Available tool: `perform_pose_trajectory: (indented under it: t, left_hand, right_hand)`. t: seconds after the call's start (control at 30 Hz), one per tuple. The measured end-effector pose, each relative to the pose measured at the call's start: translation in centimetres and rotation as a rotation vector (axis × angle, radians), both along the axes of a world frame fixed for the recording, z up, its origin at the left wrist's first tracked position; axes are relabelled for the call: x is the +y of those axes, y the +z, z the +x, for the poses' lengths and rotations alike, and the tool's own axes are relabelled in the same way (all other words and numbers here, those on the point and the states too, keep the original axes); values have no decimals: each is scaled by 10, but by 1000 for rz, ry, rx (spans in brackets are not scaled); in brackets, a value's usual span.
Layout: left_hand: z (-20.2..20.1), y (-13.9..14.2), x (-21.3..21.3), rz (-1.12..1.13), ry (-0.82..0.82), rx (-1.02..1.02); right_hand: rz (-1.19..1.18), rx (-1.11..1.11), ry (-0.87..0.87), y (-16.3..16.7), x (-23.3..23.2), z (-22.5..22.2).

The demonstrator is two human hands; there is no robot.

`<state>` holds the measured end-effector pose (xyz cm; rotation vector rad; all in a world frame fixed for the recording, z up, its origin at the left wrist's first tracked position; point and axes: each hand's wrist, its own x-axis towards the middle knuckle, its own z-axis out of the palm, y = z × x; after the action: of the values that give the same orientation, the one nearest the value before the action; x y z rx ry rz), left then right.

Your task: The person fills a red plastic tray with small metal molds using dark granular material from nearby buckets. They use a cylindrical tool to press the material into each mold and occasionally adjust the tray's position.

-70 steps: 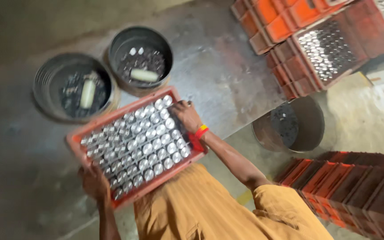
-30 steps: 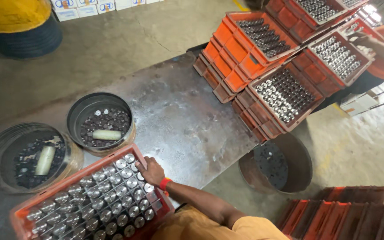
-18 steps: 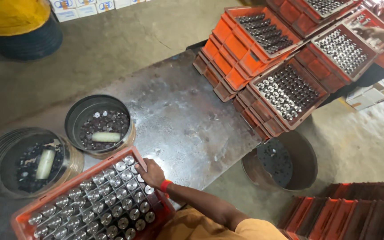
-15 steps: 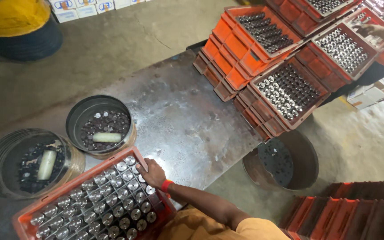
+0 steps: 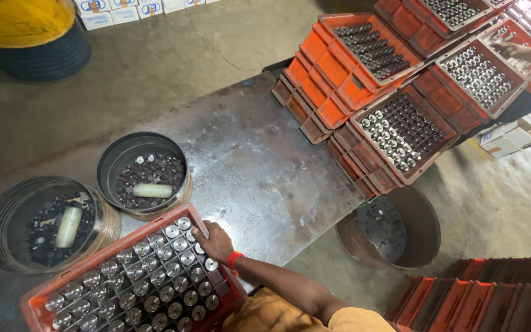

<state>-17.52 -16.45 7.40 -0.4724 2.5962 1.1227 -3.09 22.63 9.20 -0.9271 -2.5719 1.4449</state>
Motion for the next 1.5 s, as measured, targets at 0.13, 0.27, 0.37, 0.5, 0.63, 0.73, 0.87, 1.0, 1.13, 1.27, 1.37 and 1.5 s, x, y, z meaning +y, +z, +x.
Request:
perform_pose_trajectory:
  t: [0.13,0.27,0.37,0.5,0.63,0.73,0.87,1.0,1.13,1.27,1.37,1.5]
  left_hand:
    - [-4,8,8,-4,-13,1]
    - [-6,8,18,-7,-12,8]
    - [-3,6,15,-11,-15,15]
    - [3,6,9,-11,-5,20]
    - [10,10,6,-9,-5,25]
    - [11,14,10,-7,-5,30]
    - [13,17,8,-8,4,34]
    - [9,16,6,-9,1,38]
    - [6,11,13,-3,13,46]
    - [11,8,9,5,29,53]
    - [14,7,7,4,44,59]
    - [18,7,13,12,50,71]
  right_hand:
    - [-10,-22,11,-2,1,1]
    - [-9,30,6,-9,1,2]
    - [-6,53,-13,-17,0,1]
    - [48,45,-10,-25,-2,0]
    - [36,24,-18,-28,-1,-1]
    - [48,52,-16,-28,0,-1]
    - [62,36,-1,-28,-1,-1]
    - [60,27,-20,-26,-2,0]
    - [69,34,-10,-18,-2,-1]
    - [81,29,0,-6,-5,-2]
    - [37,23,-8,1,-7,-2]
    - [46,47,-20,4,-5,-2]
